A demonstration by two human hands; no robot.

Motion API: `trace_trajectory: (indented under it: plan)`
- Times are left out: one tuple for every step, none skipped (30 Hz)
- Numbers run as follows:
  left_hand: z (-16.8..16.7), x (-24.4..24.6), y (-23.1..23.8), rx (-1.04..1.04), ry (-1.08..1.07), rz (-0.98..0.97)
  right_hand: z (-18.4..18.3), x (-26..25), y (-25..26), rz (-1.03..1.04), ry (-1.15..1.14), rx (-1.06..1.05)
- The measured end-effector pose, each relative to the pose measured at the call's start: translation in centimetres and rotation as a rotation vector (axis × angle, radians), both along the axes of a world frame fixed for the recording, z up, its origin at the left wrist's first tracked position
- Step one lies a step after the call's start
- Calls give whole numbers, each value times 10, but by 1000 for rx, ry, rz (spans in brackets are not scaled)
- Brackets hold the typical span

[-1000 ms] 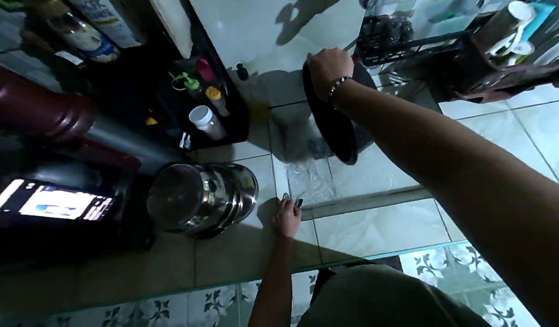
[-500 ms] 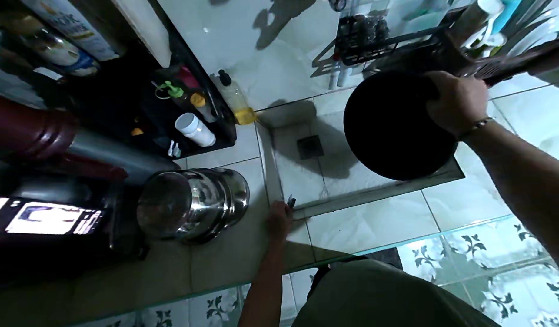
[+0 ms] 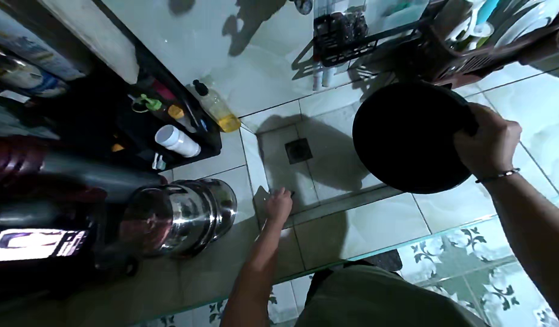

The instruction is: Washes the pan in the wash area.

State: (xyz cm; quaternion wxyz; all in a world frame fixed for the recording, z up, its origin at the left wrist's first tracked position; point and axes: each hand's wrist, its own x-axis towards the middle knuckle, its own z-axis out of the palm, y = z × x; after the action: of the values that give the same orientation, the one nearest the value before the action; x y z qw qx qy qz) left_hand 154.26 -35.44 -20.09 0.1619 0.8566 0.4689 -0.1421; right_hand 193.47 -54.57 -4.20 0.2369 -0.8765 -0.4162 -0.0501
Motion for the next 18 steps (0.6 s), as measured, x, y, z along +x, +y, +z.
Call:
trace_trajectory:
  plan:
    - [-6, 3, 5, 24, 8, -23, -1, 2, -3, 3, 4, 11]
    - [-12, 6, 10, 52, 19, -48, -4, 4, -6, 11, 10, 28]
    - [-18, 9, 12, 69, 31, -77, -7, 6, -9, 19, 8, 48]
    - [-25, 11, 14, 70, 46, -114, -10, 9, -12, 31, -3, 65]
    - [-30, 13, 15, 47, 67, -149, -12, 10, -13, 50, -7, 85]
    - [-31, 17, 14, 4, 91, -174, -14, 12, -14, 76, -4, 106]
    - [-29, 23, 14, -44, 117, -177, -16, 14, -14, 105, -1, 132]
    - [-24, 30, 15, -77, 116, -160, -17, 13, -13, 123, 7, 150]
    - [-15, 39, 19, -93, 64, -129, -16, 9, -12, 136, 20, 153]
    - [-2, 48, 25, -85, -31, -101, -15, 3, -11, 144, 35, 138]
    - [12, 59, 34, -37, -148, -90, -15, -3, -8, 155, 39, 121]
    - [25, 71, 46, 67, -290, -108, -18, -8, -5, 186, 16, 107]
    - [43, 84, 60, 200, -447, -143, -22, -12, -1, 234, -24, 100]
    - [69, 99, 75, 350, -579, -195, -27, -15, 5, 285, -60, 93]
    - [103, 113, 88, 474, -683, -244, -31, -18, 11, 340, -100, 93]
    - [138, 126, 99, 580, -757, -290, -33, -21, 18, 392, -139, 101]
    - [174, 139, 108, 670, -810, -329, -33, -24, 26, 437, -163, 112]
    - [205, 151, 116, 758, -827, -365, -33, -27, 35, 479, -183, 132]
